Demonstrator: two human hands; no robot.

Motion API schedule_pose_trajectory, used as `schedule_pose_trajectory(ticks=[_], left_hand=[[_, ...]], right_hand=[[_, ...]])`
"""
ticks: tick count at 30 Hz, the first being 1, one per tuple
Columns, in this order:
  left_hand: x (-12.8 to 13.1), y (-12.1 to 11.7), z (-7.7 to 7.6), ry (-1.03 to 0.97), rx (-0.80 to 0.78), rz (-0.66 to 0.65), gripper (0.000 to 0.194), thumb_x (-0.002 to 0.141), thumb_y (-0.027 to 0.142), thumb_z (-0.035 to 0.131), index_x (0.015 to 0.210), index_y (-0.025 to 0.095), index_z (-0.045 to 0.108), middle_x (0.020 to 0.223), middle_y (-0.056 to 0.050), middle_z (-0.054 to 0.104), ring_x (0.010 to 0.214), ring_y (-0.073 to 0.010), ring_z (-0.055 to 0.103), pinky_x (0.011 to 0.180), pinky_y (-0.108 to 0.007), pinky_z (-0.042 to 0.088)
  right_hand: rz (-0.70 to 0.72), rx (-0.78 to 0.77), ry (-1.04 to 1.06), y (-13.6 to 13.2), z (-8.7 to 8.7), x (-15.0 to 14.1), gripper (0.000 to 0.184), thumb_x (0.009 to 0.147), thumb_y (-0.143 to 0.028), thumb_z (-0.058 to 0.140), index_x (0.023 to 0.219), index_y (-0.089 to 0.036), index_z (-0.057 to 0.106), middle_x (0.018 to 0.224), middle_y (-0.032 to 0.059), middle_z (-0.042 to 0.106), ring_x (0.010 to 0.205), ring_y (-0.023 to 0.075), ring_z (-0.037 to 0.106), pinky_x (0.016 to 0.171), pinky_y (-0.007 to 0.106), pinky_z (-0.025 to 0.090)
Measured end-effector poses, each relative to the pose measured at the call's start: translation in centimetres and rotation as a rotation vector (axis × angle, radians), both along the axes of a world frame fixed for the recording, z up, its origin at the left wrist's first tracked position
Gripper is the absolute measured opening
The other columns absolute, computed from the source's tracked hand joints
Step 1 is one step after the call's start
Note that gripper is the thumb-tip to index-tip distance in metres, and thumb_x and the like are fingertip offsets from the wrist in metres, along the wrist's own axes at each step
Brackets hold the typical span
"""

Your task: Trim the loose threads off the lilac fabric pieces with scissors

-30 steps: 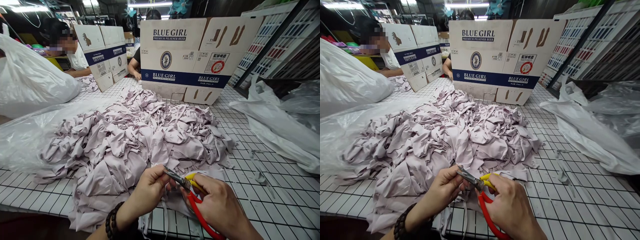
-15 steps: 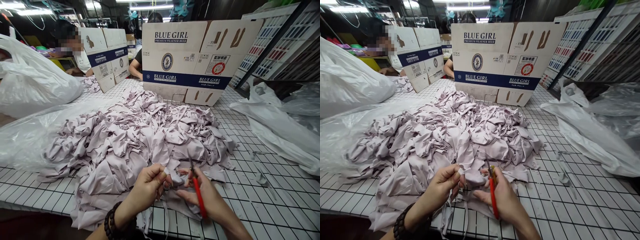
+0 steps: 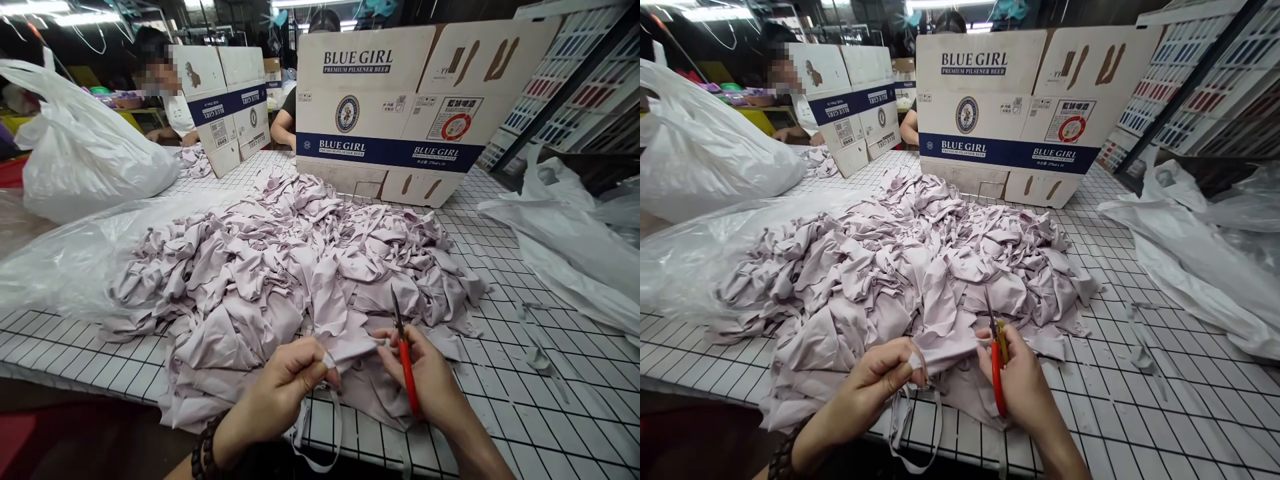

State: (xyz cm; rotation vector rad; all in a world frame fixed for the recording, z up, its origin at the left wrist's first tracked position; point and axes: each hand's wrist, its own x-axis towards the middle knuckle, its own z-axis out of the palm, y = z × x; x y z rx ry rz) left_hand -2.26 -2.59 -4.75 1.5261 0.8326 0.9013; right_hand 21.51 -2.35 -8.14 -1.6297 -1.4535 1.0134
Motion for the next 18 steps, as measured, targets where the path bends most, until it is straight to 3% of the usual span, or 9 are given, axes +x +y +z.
schedule_pose_trajectory(ticks=[4,7,18], left_hand=[[1.0,-0.1,0.1,0.070,0.025,0.022,0.035,0.098,0.034,0.044,0.081,0.014,0.068,0.077,-0.004,0.057,0.076,-0.0156,0.053,0.072,-0.026,0.040],[1.4,-0.2,0.4,0.060,0.027,0.010,0.035,0.099,0.033,0.042,0.081,0.014,0.066,0.079,-0.004,0.057,0.077,-0.0158,0.053,0.072,-0.026,0.040],[2.4,0.0,0.3,0.107,0.126,-0.003,0.028,0.099,0.027,0.042,0.079,0.016,0.060,0.076,-0.002,0.055,0.072,-0.0138,0.049,0.068,-0.023,0.037]], right_hand=[[0.137,0.073,-0.318,-2.3,3.0,-1.2,0.022,0.080,-0.040,0.061,0.074,-0.024,0.047,0.060,-0.0045,0.053,0.052,0.0131,0.050,0.047,0.023,0.040],[0.251,0.155,-0.457,-3.5,4.4,-1.9,0.024,0.079,-0.034,0.062,0.070,-0.024,0.043,0.060,-0.0040,0.054,0.051,0.0132,0.050,0.047,0.023,0.041],[0.159,0.400,-0.660,-4.1,3.8,-1.8,0.022,0.079,-0.032,0.061,0.068,-0.024,0.043,0.059,-0.0038,0.055,0.049,0.0135,0.052,0.046,0.024,0.039]])
